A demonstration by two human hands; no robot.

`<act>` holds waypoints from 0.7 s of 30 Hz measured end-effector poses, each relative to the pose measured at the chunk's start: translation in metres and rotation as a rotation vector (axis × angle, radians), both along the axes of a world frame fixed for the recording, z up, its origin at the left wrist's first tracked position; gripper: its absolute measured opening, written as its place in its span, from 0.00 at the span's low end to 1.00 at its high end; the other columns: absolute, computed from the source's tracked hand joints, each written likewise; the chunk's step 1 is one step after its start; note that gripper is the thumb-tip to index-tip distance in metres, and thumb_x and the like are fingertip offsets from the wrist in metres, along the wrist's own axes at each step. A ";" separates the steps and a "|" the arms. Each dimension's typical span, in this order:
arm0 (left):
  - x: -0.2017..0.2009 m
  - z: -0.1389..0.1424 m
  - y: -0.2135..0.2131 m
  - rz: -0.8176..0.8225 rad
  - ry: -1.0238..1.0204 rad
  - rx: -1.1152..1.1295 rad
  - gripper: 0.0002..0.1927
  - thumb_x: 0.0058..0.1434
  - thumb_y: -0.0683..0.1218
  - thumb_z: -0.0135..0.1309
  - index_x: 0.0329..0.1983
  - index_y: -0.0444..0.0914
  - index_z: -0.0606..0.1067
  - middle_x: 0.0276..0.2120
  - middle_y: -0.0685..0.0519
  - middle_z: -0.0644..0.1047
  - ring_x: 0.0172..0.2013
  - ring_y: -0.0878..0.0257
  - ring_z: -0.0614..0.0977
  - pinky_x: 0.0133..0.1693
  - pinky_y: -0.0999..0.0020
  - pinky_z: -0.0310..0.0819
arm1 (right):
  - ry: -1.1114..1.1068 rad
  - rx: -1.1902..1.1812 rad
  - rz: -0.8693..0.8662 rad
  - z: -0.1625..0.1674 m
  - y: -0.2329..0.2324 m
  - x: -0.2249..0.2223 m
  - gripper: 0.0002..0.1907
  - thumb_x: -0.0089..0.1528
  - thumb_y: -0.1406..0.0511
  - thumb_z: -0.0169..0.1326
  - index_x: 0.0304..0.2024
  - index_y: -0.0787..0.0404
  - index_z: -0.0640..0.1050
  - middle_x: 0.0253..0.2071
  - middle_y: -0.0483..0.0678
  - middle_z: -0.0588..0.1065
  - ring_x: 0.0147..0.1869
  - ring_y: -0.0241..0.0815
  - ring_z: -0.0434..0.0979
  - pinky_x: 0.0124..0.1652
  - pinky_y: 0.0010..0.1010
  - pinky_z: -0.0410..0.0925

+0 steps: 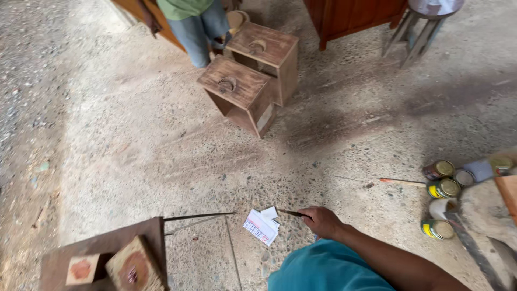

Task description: The person mixes reddish-brown and white wood filler on a small wooden board using a putty knife, then applies the mixed filler to a geometric-patterned wooden tabletop. The person repeatedly scoops filler from cans and blends it on the board before spreading it onto the tabletop surface.

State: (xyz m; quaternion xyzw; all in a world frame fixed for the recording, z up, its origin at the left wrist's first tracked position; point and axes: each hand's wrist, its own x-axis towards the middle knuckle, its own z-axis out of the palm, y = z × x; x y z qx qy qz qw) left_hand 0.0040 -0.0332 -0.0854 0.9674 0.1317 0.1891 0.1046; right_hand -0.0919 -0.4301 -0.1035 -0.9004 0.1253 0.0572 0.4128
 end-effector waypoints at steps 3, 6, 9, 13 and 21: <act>0.011 -0.001 -0.076 -0.388 0.078 -0.169 0.34 0.48 0.55 0.68 0.56 0.37 0.75 0.55 0.37 0.75 0.57 0.42 0.78 0.56 0.49 0.74 | 0.092 -0.007 -0.054 0.014 -0.063 -0.010 0.18 0.64 0.60 0.50 0.54 0.56 0.80 0.42 0.56 0.79 0.48 0.56 0.79 0.48 0.45 0.71; 0.004 -0.013 -0.180 -0.848 0.228 -0.427 0.32 0.47 0.54 0.70 0.54 0.36 0.77 0.54 0.38 0.77 0.56 0.43 0.79 0.56 0.50 0.75 | -0.065 0.008 -0.167 0.025 -0.124 -0.021 0.17 0.64 0.61 0.51 0.53 0.59 0.79 0.45 0.55 0.80 0.48 0.55 0.80 0.47 0.43 0.73; -0.008 -0.025 -0.262 -0.960 0.621 -0.489 0.31 0.48 0.53 0.69 0.53 0.36 0.78 0.53 0.38 0.78 0.55 0.44 0.80 0.56 0.51 0.75 | -0.051 0.007 -0.347 0.021 -0.175 -0.035 0.18 0.64 0.61 0.53 0.54 0.59 0.79 0.43 0.55 0.80 0.44 0.53 0.81 0.44 0.40 0.73; 0.004 -0.039 -0.333 -0.862 1.171 -0.401 0.29 0.50 0.54 0.67 0.52 0.35 0.79 0.52 0.39 0.79 0.54 0.46 0.81 0.56 0.53 0.76 | 0.090 0.054 -0.597 -0.002 -0.217 -0.055 0.18 0.63 0.59 0.54 0.53 0.57 0.80 0.36 0.55 0.81 0.39 0.51 0.84 0.42 0.39 0.74; 0.097 0.001 -0.486 -0.773 1.455 -0.301 0.27 0.54 0.55 0.62 0.51 0.33 0.80 0.50 0.42 0.82 0.51 0.51 0.83 0.55 0.55 0.78 | 0.129 0.105 -0.947 -0.043 -0.302 -0.056 0.21 0.59 0.56 0.57 0.51 0.56 0.82 0.39 0.54 0.83 0.41 0.50 0.85 0.42 0.37 0.75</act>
